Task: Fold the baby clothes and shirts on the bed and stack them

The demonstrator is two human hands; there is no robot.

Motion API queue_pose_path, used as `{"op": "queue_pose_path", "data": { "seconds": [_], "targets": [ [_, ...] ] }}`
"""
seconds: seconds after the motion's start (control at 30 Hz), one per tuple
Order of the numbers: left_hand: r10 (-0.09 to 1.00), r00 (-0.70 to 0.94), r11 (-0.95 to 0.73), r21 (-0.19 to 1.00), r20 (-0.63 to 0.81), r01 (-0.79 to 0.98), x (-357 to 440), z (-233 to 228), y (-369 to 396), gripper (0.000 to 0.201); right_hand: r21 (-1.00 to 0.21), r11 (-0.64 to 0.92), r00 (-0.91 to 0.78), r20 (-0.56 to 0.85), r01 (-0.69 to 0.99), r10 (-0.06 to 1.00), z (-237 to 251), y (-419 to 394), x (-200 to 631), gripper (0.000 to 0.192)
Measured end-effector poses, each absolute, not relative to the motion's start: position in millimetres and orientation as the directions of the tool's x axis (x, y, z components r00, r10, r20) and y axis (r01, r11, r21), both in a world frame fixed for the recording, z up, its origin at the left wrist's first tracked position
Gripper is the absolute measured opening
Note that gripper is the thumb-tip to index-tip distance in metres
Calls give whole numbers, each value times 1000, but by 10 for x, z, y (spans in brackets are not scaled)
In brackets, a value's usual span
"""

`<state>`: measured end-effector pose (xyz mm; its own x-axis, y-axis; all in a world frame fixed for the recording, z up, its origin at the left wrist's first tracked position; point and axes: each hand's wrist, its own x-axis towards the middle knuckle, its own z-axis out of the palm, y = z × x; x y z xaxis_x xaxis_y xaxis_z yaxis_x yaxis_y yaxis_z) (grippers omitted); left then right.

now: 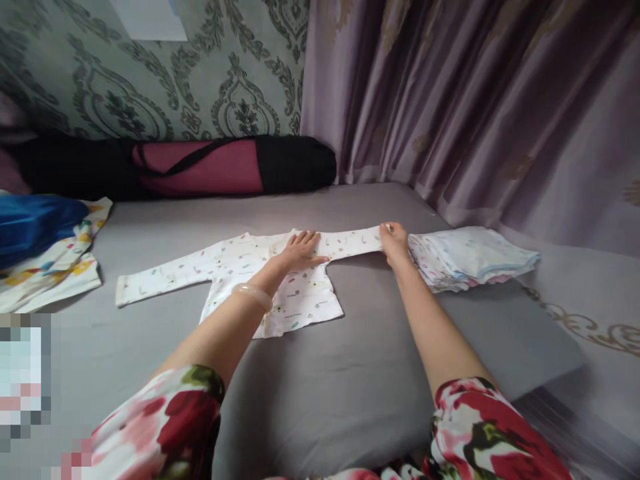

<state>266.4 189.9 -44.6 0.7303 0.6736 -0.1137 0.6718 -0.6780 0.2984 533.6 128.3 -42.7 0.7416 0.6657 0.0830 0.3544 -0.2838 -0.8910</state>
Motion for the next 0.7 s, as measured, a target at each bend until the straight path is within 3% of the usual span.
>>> {"op": "queue_pose_path", "data": {
  "seconds": [0.17, 0.33, 0.53, 0.6, 0.7],
  "targets": [
    [668, 728, -685, 253, -155, 683, 2715, -356, 1926, 97, -975, -115, 707, 55, 191, 705, -200, 1429, 5132, 39],
    [672, 704, -674, 207, -228, 710, 2775, -157, 1925, 101, -1000, -9, 633, 3, 15, 774, -100, 1675, 4749, 39],
    [673, 705, -682, 183, -225, 709, 2836, -118, 2004, 98, -988, -36, 563, -116, -151, 819, 83, 1752, 4138, 25],
    [671, 712, -679, 215, -204, 702, 2832, -193, 2056, 97, -980, -83, 563, -174, -182, 808, 177, 1702, 4023, 19],
    [686, 715, -641, 356, -131, 680, 2758, -352, 2139, 104, -977, -116, 582, -201, -180, 788, 257, 1633, 3977, 16]
  ]
}}
